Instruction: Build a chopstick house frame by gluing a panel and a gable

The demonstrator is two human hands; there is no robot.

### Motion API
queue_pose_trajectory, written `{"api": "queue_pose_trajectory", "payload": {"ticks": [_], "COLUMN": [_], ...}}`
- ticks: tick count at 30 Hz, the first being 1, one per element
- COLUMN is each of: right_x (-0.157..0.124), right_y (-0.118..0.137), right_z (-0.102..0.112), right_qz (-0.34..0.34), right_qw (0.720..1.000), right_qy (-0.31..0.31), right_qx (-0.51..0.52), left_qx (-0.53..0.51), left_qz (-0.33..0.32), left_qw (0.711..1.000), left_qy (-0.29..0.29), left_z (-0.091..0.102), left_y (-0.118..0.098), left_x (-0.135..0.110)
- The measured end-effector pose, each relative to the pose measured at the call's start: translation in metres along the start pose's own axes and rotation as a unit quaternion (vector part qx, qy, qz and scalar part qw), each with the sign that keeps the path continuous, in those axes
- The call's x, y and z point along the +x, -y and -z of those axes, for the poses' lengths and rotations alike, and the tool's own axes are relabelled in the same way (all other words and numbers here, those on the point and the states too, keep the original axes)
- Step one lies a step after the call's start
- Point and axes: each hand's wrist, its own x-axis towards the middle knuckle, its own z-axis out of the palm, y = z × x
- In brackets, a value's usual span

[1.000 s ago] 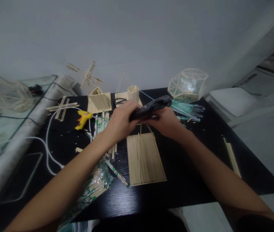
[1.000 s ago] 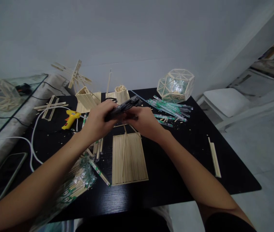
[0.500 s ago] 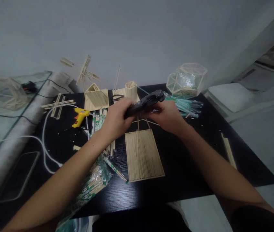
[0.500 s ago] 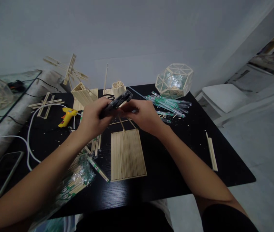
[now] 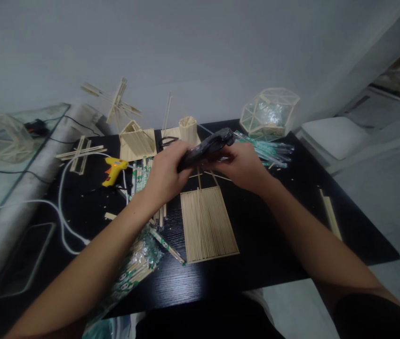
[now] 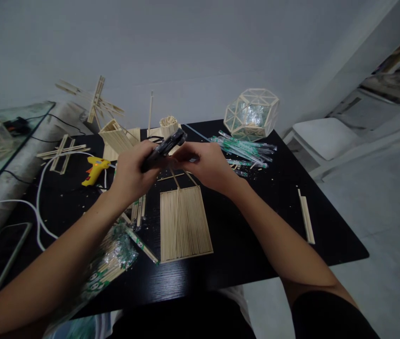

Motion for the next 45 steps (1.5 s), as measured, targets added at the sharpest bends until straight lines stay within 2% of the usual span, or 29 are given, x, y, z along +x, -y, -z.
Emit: {"api": "queue_pose_trajectory", "payload": {"ticks": [8, 20, 27, 32, 40, 45], "right_x": [0.0004, -0.0002, 0.0, 0.001, -0.0009, -0.0005], "right_y": [0.0033, 0.0006, -0.003, -0.0019, -0.0016, -0.0026], "right_z": [0.0002, -0.0019, -0.0035, -0.0036, -0.0043, -0.0044], "right_qz": [-0.026, -0.005, -0.011, -0.008, -0.057, -0.04], "right_qw": [1.0, 1.0, 1.0, 1.0, 0.998, 0.999], "right_qy": [0.016, -0.007, 0.012, 0.01, -0.01, -0.012], "right_qx": [0.001, -0.019, -0.017, -0.011, -0.01, -0.01], "left_qx": [0.01, 0.002, -0.009, -0.01, -0.006, -0.019], "left_qz": [0.015, 0.02, 0.031, 0.018, -0.001, 0.001], "left_qw": [1.0, 1.0, 0.999, 1.0, 1.0, 1.0], "left_qy": [0.006, 0.003, 0.005, 0.003, 0.0, 0.003], "left_z": [0.0013, 0.0001, -0.0015, -0.0026, -0.0039, -0.0042], "left_y": [-0.0012, 0.0006, 0.0042, 0.0057, 0.0023, -0.0007], "left_x": [-0.0002, -0.0008, -0.004, -0.0037, -0.0016, -0.0005]}}
